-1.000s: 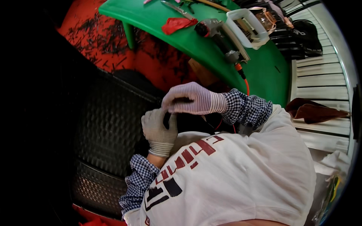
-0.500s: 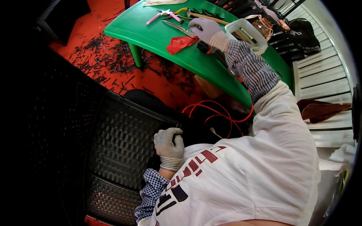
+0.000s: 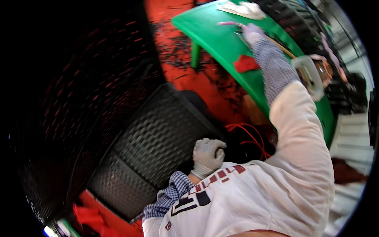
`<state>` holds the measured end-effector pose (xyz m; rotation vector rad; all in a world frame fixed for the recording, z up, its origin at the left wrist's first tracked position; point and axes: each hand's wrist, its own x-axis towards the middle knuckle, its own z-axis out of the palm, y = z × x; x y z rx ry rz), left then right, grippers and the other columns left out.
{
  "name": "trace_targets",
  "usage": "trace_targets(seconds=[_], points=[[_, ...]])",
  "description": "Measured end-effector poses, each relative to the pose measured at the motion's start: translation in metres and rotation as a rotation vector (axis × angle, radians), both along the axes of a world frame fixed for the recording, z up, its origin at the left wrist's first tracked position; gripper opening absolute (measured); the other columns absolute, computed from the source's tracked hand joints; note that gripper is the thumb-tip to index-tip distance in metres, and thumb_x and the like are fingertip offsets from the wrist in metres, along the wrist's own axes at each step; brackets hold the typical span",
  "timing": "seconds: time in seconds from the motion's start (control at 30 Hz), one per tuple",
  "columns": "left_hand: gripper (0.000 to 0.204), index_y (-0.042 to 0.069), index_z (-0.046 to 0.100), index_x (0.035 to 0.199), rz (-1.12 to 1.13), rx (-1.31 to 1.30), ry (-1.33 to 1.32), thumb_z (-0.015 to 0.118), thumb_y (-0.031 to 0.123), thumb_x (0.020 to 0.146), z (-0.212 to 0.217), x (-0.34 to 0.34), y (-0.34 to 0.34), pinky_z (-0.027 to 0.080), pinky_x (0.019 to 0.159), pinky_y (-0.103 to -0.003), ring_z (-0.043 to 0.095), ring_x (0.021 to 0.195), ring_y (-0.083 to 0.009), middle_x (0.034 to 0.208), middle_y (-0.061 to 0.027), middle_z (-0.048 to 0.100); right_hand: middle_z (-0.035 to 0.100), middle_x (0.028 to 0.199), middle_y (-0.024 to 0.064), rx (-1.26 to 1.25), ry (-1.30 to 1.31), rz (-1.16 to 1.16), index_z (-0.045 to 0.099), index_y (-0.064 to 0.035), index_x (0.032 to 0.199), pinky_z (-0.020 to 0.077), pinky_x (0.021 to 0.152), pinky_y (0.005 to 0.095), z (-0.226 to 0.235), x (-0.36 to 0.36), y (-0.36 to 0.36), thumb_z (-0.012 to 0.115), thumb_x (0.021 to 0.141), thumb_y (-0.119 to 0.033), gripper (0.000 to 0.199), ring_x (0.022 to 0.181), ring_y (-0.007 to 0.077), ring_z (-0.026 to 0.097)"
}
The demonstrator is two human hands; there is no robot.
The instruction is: The person repairs a piece of wicker furniture by manipulating strips of material, trimming them with pliers, and applying heat with a heat gun to the joints.
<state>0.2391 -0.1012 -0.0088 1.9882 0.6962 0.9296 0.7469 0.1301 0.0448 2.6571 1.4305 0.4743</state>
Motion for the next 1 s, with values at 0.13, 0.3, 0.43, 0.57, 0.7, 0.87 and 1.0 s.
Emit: trace_targets(seconds=[0.13,0.3,0.43,0.57,0.7,0.87,1.0], points=[[0.005,0.013,0.072,0.088,0.029,-0.116,0.061,0.069,0.014,0.083,0.02,-0.013,0.001,0.049,0.08,-0.041,0.063,0.083,-0.0306,0.083,-0.0045,0.069,0.067,0.122,0.0224,0.337,0.477,0.06,0.064,-0.0017,0.127,0.0471,0.098,0.042,0.068,-0.033,-0.011,0.043,0.107,-0.045,0.053,0.114,0.0345,0.063],[0.019,0.005,0.071,0.09,-0.011,-0.274,-0.147,0.066,0.023,0.095,0.006,-0.01,-0.004,0.051,0.082,-0.039,0.066,0.09,-0.0303,0.094,-0.011,0.067,0.063,0.099,0.0075,0.572,0.728,0.68,0.056,-0.0036,0.131,0.052,0.08,0.0298,0.098,-0.022,-0.106,0.054,0.1,-0.001,0.031,0.089,0.0202,0.062],[0.033,0.005,0.071,0.096,-0.052,-0.479,-0.397,0.056,0.033,0.105,-0.017,-0.016,-0.006,0.05,0.075,-0.03,0.064,0.088,-0.0181,0.097,-0.0054,0.065,0.062,0.091,0.0062,0.35,0.69,0.791,0.061,-0.0004,0.117,0.0506,0.071,0.0257,0.113,-0.178,-0.188,0.057,0.099,-0.002,0.019,0.076,0.0142,0.06],[0.056,0.005,0.07,0.103,-0.158,-0.701,-0.594,0.04,0.052,0.109,-0.05,-0.02,0.003,0.048,0.071,-0.026,0.058,0.078,-0.01,0.088,-0.001,0.063,0.068,0.093,0.0169,0.073,0.947,0.816,0.062,0.0032,0.105,0.0536,0.078,0.0343,0.108,-0.281,-0.234,0.065,0.084,0.003,0.021,0.085,0.0259,0.069],[0.065,0.004,0.068,0.1,-0.204,-0.826,-0.679,0.04,0.062,0.105,-0.053,-0.022,0.013,0.049,0.069,-0.028,0.06,0.073,-0.0131,0.082,-0.0045,0.065,0.069,0.091,0.0175,-0.007,0.931,0.925,0.062,0.0023,0.107,0.0555,0.077,0.036,0.08,-0.303,-0.236,0.065,0.088,0.0,0.019,0.085,0.0305,0.071],[0.043,0.006,0.066,0.101,-0.154,-0.714,-0.498,0.056,0.048,0.104,-0.046,-0.038,0.017,0.046,0.063,-0.025,0.056,0.069,-0.0092,0.08,-0.0015,0.063,0.068,0.091,0.0169,-0.032,1.038,0.89,0.06,0.0036,0.107,0.0555,0.078,0.0359,0.061,-0.308,-0.23,0.063,0.092,0.001,0.016,0.087,0.0298,0.071],[0.029,0.005,0.063,0.108,0.008,-0.75,-0.506,0.064,0.033,0.103,-0.028,-0.033,0.013,0.041,0.056,-0.022,0.052,0.065,-0.0051,0.078,0.0027,0.058,0.068,0.091,0.0166,-0.016,1.106,0.905,0.06,0.0028,0.109,0.0552,0.08,0.0354,0.048,-0.309,-0.226,0.064,0.092,0.001,0.018,0.087,0.0292,0.071]])
